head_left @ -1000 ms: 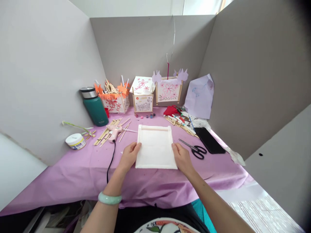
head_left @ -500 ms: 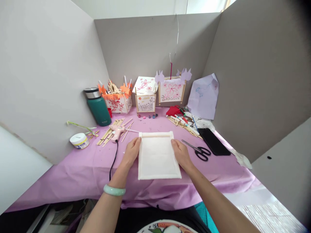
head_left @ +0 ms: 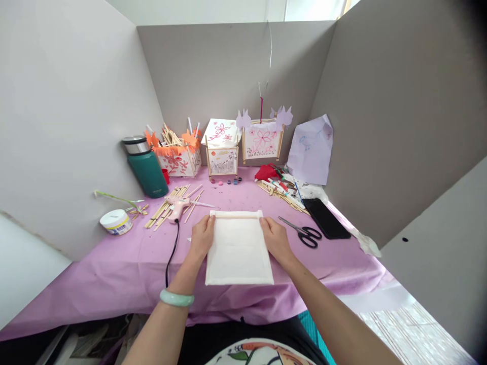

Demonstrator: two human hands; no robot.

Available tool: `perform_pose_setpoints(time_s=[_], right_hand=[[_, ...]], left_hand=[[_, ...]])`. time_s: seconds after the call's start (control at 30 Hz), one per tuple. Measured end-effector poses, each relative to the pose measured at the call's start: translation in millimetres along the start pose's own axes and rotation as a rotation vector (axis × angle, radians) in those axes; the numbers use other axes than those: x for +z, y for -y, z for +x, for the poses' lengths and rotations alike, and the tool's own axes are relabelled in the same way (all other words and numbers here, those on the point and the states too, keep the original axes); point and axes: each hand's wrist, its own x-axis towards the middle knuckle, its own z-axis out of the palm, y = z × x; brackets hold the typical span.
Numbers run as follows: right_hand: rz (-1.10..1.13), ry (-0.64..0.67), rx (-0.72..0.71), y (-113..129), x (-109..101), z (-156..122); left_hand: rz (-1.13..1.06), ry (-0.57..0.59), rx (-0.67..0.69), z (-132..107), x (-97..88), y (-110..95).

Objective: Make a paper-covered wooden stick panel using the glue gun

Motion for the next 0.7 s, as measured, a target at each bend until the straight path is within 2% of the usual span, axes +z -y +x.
perform_pose_setpoints(time_s=[0.17, 0.43, 0.7], right_hand=[[-0.025, -0.007, 0.002, -1, 1, 1], [-0.005, -0.03, 0.001, -5, 3, 5], [0.121, -0.003, 0.046, -5, -1, 11]], left_hand=[[0.037, -0.055, -0.03, 1, 1.6, 1], [0.085, -0.034, 0.004, -1, 0.6, -3], [-0.035, 0.003, -0.021, -1, 1.8, 1]])
